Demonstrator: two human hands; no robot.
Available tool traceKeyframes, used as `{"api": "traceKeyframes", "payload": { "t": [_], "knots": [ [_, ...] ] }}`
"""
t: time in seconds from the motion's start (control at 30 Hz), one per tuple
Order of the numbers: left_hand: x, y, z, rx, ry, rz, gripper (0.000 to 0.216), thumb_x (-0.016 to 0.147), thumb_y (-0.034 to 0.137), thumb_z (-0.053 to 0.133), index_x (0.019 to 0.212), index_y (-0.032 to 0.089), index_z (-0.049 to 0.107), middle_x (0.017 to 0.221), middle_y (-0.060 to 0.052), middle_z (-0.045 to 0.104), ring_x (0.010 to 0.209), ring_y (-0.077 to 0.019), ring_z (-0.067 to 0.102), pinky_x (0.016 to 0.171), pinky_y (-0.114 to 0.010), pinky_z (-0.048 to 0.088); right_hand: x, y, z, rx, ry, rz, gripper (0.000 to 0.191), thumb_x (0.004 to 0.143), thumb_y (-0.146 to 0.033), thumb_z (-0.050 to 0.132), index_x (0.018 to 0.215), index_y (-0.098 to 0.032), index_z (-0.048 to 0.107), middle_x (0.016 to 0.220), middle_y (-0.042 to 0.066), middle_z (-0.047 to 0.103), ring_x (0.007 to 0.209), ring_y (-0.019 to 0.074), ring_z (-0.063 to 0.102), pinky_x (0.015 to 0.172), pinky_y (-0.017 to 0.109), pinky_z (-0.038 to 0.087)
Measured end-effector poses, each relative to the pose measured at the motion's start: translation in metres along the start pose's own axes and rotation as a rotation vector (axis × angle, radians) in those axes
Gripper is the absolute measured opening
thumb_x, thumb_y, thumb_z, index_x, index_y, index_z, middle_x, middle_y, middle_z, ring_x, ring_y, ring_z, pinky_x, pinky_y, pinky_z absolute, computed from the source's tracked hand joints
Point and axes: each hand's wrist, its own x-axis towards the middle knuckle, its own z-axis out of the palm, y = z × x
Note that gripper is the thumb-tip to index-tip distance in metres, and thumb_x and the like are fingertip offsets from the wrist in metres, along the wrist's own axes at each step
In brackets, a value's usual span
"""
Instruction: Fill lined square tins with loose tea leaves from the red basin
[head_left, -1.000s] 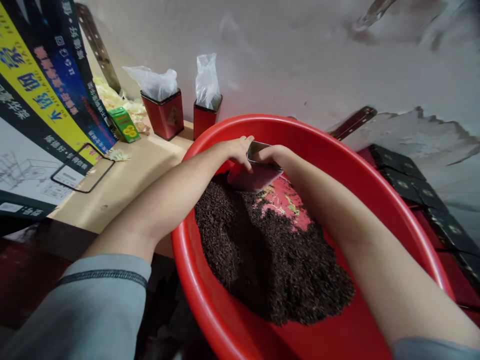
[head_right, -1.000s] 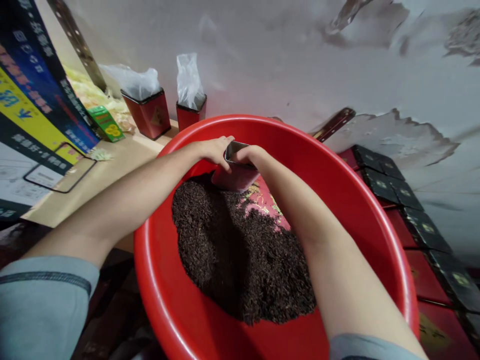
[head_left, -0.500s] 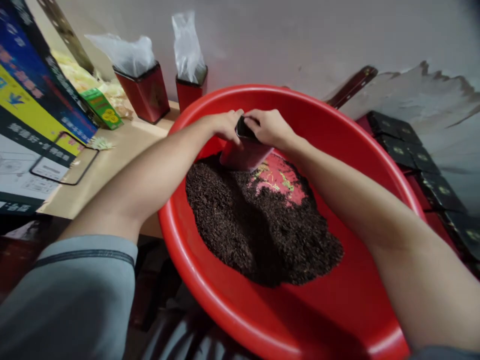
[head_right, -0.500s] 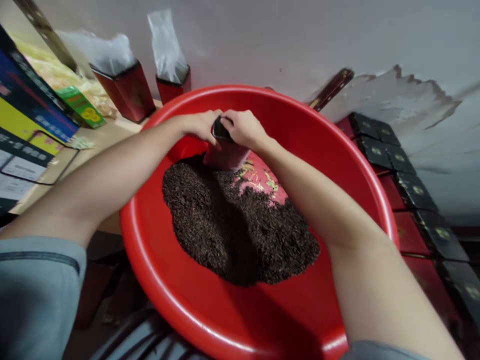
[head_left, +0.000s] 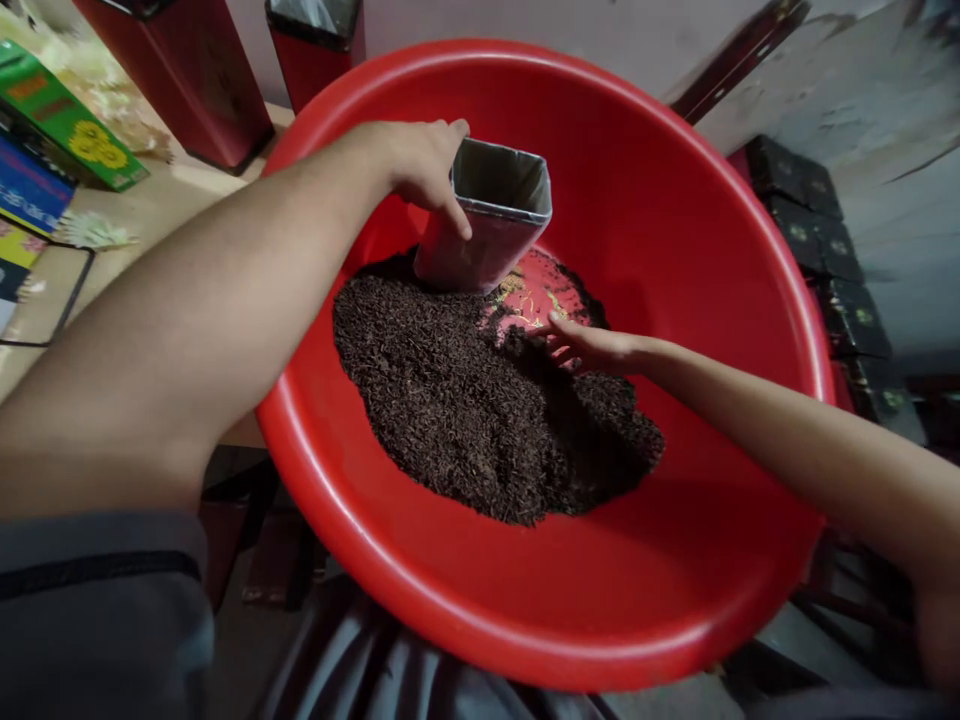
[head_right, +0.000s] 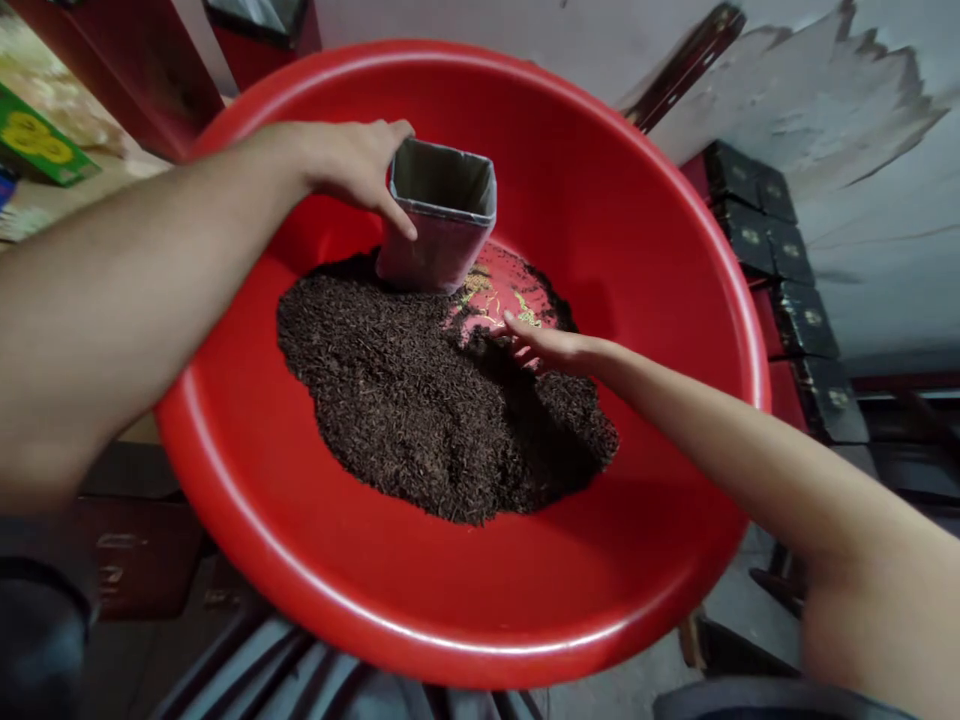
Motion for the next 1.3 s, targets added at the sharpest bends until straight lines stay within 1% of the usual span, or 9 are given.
{"api": "traceKeyframes", "payload": {
  "t": [0.1,0.2,0.3,0.37,0.47,0.6,0.8,1.07,1.3],
  "knots": [
    [0.003,-0.002,0.001,0.021,0.016,-0.011,0.106,0.068,0.052,0.088,0.153,0.010,0.040,0.155,-0.017,0.051,0.139,-0.0396,0.053,0.116,-0.045,0.042,-0.001,-0.018,0.029,-0.054,-0.074,-0.119,0.080,0.087,-0.080,0.057,0.143,-0.023,0.063,0.143,0.020,0.063,0.118,0.0331,0.066,0.089,0.043,0.058],
    [0.009,-0.006,0.004,0.025,0.014,-0.031,0.105,0.063,0.058,0.087,0.150,0.018,0.043,0.151,-0.011,0.055,0.136,-0.0389,0.056,0.114,-0.045,0.044,-0.004,-0.040,0.063,-0.158,-0.144,-0.252,0.109,0.067,-0.072,0.084,0.156,-0.021,0.049,0.153,0.021,0.056,0.134,0.0384,0.059,0.106,0.050,0.054],
    [0.014,-0.009,0.007,0.006,0.005,-0.018,0.105,0.064,0.062,0.083,0.152,0.024,0.041,0.151,-0.008,0.054,0.139,-0.0417,0.052,0.116,-0.048,0.042,-0.005,-0.047,0.093,-0.307,-0.025,-0.331,0.132,0.050,-0.062,0.095,0.160,-0.016,0.040,0.152,0.025,0.054,0.135,0.0426,0.057,0.115,0.056,0.047],
    [0.016,-0.009,0.007,-0.013,-0.007,-0.017,0.106,0.064,0.063,0.082,0.154,0.030,0.038,0.153,-0.006,0.053,0.142,-0.0437,0.047,0.119,-0.049,0.039,-0.006,-0.046,0.106,-0.340,0.087,-0.378,0.124,0.054,-0.057,0.095,0.157,-0.014,0.043,0.147,0.025,0.056,0.132,0.0419,0.059,0.116,0.057,0.047],
    [0.016,-0.009,0.008,-0.032,-0.011,-0.004,0.108,0.065,0.064,0.081,0.156,0.027,0.036,0.156,-0.008,0.049,0.143,-0.0457,0.044,0.120,-0.047,0.036,-0.007,-0.042,0.116,-0.330,0.182,-0.443,0.095,0.063,-0.044,0.091,0.146,-0.015,0.055,0.135,0.019,0.063,0.121,0.0364,0.065,0.110,0.054,0.050],
    [0.016,-0.014,0.010,-0.087,-0.049,0.016,0.118,0.059,0.062,0.084,0.159,0.029,0.030,0.157,-0.009,0.047,0.150,-0.0469,0.037,0.123,-0.048,0.032,-0.006,-0.038,0.116,-0.305,0.236,-0.528,0.071,0.063,-0.028,0.089,0.129,-0.019,0.066,0.125,0.012,0.068,0.113,0.0316,0.067,0.104,0.051,0.053],
    [0.023,-0.024,0.015,-0.095,-0.048,0.032,0.121,0.060,0.065,0.082,0.162,0.031,0.027,0.157,-0.008,0.049,0.152,-0.0442,0.035,0.123,-0.044,0.033,-0.010,-0.048,0.110,-0.219,0.235,-0.626,0.062,0.059,-0.014,0.085,0.118,-0.020,0.069,0.126,0.009,0.071,0.118,0.0295,0.066,0.111,0.049,0.048],
    [0.015,-0.021,0.013,-0.094,0.003,0.050,0.121,0.060,0.061,0.085,0.161,0.024,0.028,0.158,-0.013,0.048,0.147,-0.0402,0.043,0.119,-0.044,0.040,-0.022,-0.105,0.098,-0.115,0.191,-0.852,0.049,0.059,-0.018,0.078,0.107,-0.023,0.068,0.116,0.003,0.073,0.111,0.0265,0.068,0.109,0.045,0.048],
    [0.016,-0.020,0.015,-0.091,0.019,0.044,0.115,0.060,0.052,0.084,0.158,0.016,0.036,0.155,-0.018,0.051,0.143,-0.0376,0.050,0.119,-0.041,0.042,-0.029,-0.158,0.057,-0.061,0.319,-0.958,0.044,0.059,-0.026,0.075,0.102,-0.024,0.066,0.109,0.002,0.070,0.104,0.0259,0.065,0.103,0.046,0.049]
  ]
}}
